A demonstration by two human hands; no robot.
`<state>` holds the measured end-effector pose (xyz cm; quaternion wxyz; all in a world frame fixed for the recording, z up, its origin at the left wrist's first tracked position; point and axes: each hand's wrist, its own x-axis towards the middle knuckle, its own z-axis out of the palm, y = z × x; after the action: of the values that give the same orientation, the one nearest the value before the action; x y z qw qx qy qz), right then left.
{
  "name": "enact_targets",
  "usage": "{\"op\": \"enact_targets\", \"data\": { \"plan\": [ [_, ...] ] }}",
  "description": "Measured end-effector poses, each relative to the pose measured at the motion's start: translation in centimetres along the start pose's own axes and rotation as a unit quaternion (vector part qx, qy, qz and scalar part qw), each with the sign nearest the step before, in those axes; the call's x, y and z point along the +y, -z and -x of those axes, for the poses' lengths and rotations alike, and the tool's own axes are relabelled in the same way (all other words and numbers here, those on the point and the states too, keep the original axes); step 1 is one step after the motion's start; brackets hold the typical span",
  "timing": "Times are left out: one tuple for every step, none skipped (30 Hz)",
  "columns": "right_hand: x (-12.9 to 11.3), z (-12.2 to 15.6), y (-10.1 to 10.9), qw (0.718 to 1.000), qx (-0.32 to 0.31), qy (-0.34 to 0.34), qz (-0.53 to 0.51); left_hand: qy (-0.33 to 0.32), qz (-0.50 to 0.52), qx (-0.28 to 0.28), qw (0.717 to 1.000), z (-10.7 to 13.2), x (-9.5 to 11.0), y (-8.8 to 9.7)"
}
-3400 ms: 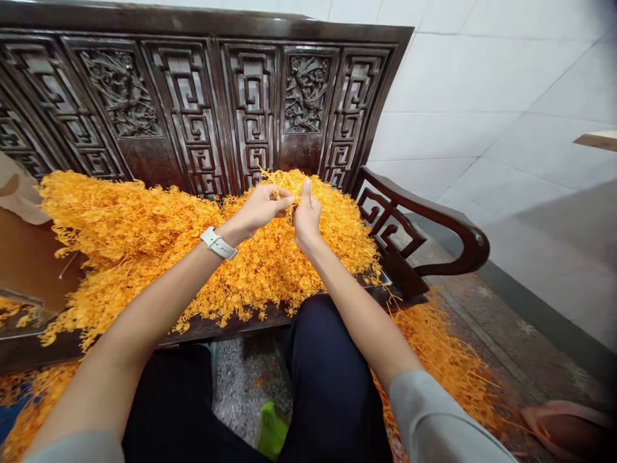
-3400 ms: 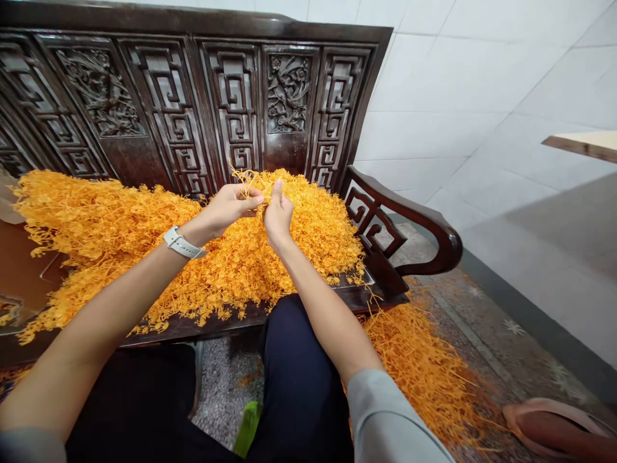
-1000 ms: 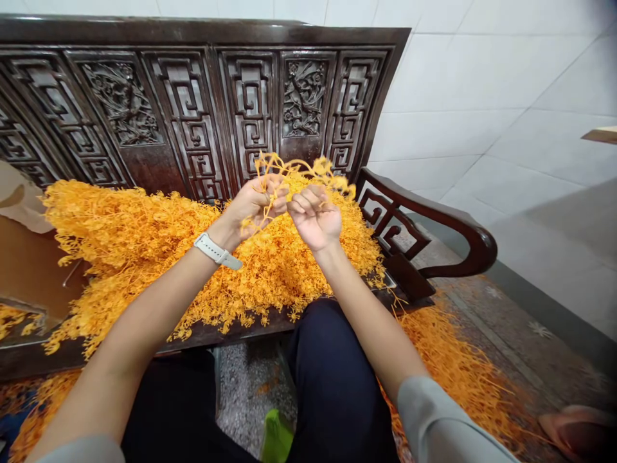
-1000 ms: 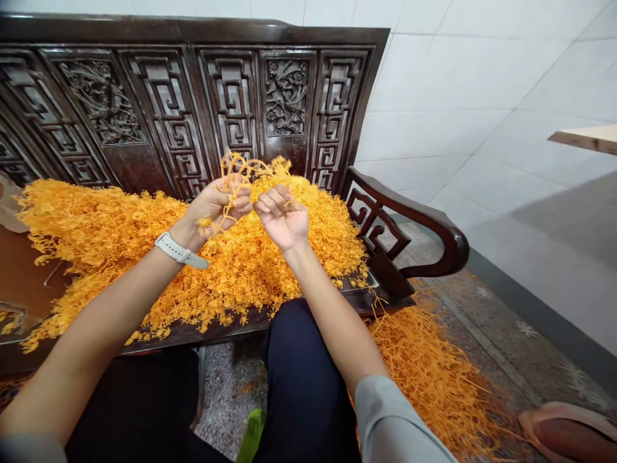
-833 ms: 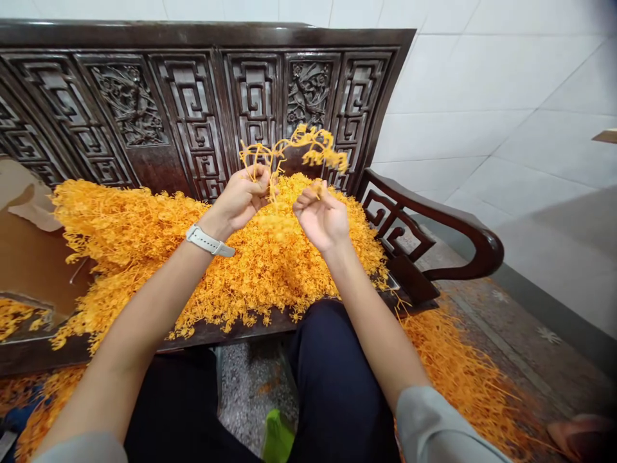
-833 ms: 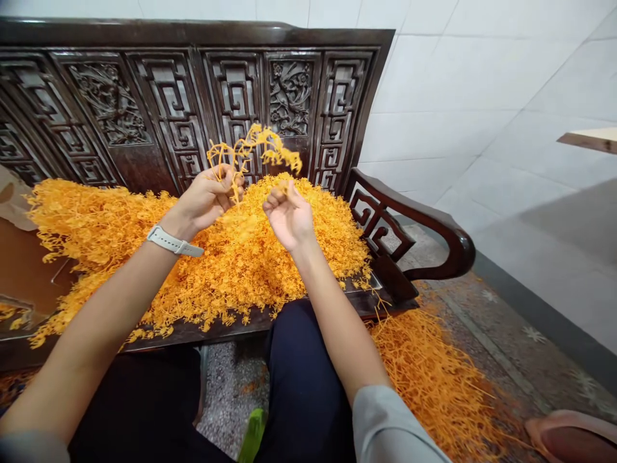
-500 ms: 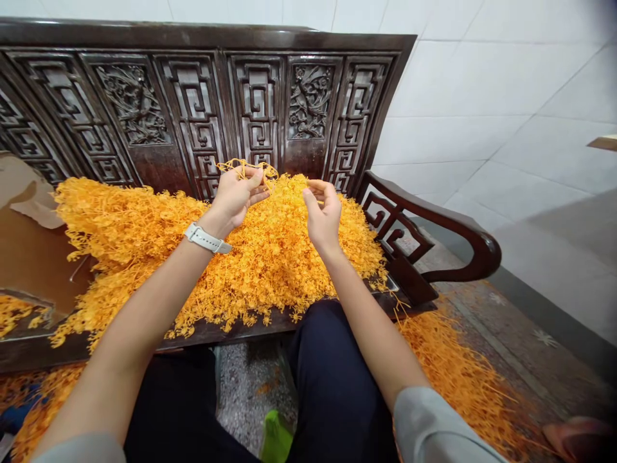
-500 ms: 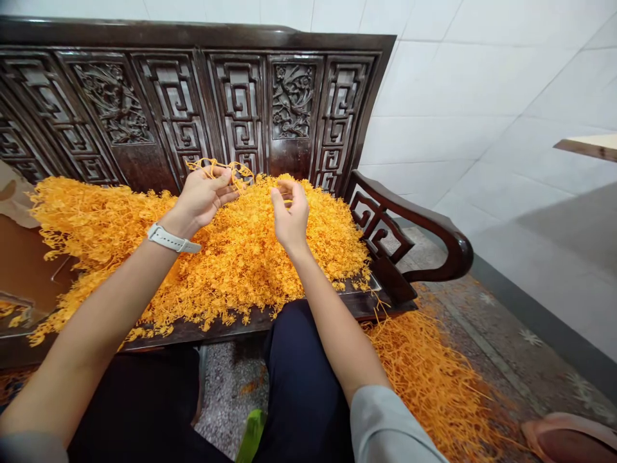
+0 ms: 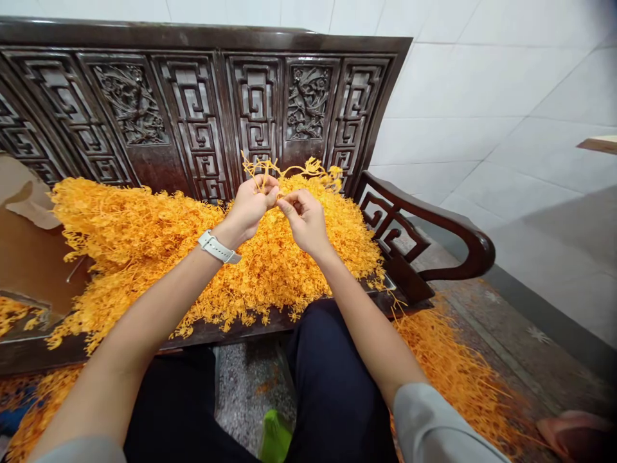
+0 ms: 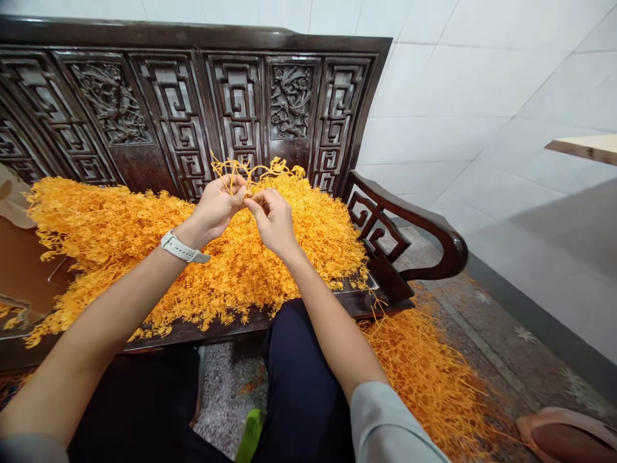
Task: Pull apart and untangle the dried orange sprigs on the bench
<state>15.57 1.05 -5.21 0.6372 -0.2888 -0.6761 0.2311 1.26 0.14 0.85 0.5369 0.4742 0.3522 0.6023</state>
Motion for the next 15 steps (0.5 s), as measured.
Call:
{"op": "enact_targets", "data": {
  "plan": [
    [-0.2,0.0,-0.1,1.000,-0.004,0.000,-0.028,0.022,0.023,0.000,0.999,0.0,0.0,0.0],
    [-0.5,0.0,-0.2,0.997,-0.009,-0.004,-0.072,0.044,0.048,0.001,0.998,0.0,0.0,-0.1],
    [-0.8,0.0,-0.3,0.992,-0.021,-0.013,-0.124,0.063,0.071,0.001,0.995,-0.1,0.1,-0.1],
    [-1.3,0.1,-0.4,0.983,-0.041,-0.027,-0.177,0.077,0.091,-0.002,0.993,-0.2,0.2,-0.1],
    [-1.8,0.1,-0.4,0.971,-0.066,-0.045,-0.226,0.086,0.105,-0.007,0.991,-0.3,0.3,0.0],
    [-2.3,0.2,-0.2,0.956,-0.093,-0.065,-0.272,0.092,0.116,-0.013,0.989,-0.6,0.4,0.1],
    [-2.9,0.3,0.1,0.938,-0.125,-0.083,-0.311,0.098,0.126,-0.017,0.987,-0.8,0.6,0.3],
    [-3.5,0.4,0.5,0.921,-0.158,-0.097,-0.342,0.104,0.141,-0.017,0.984,-1.2,0.8,0.6],
    [-4.1,0.5,0.9,0.906,-0.186,-0.103,-0.366,0.109,0.164,-0.007,0.980,-1.6,1.1,1.1],
    [-4.7,0.6,1.4,0.895,-0.208,-0.102,-0.381,0.111,0.191,0.012,0.975,-2.1,1.5,1.7],
    [-5.1,0.6,1.9,0.890,-0.222,-0.100,-0.386,0.110,0.217,0.035,0.969,-2.6,1.9,2.4],
    [-5.3,0.7,2.2,0.893,-0.222,-0.100,-0.379,0.107,0.235,0.057,0.964,-3.1,2.4,3.2],
    [-5.3,0.7,2.4,0.903,-0.207,-0.108,-0.360,0.099,0.240,0.075,0.963,-3.5,2.8,4.0],
    [-4.9,0.7,2.3,0.919,-0.178,-0.121,-0.330,0.088,0.234,0.089,0.964,-3.8,3.2,4.7],
    [-4.2,0.7,2.1,0.936,-0.139,-0.141,-0.292,0.074,0.220,0.101,0.968,-4.1,3.5,5.3]
  ]
}}
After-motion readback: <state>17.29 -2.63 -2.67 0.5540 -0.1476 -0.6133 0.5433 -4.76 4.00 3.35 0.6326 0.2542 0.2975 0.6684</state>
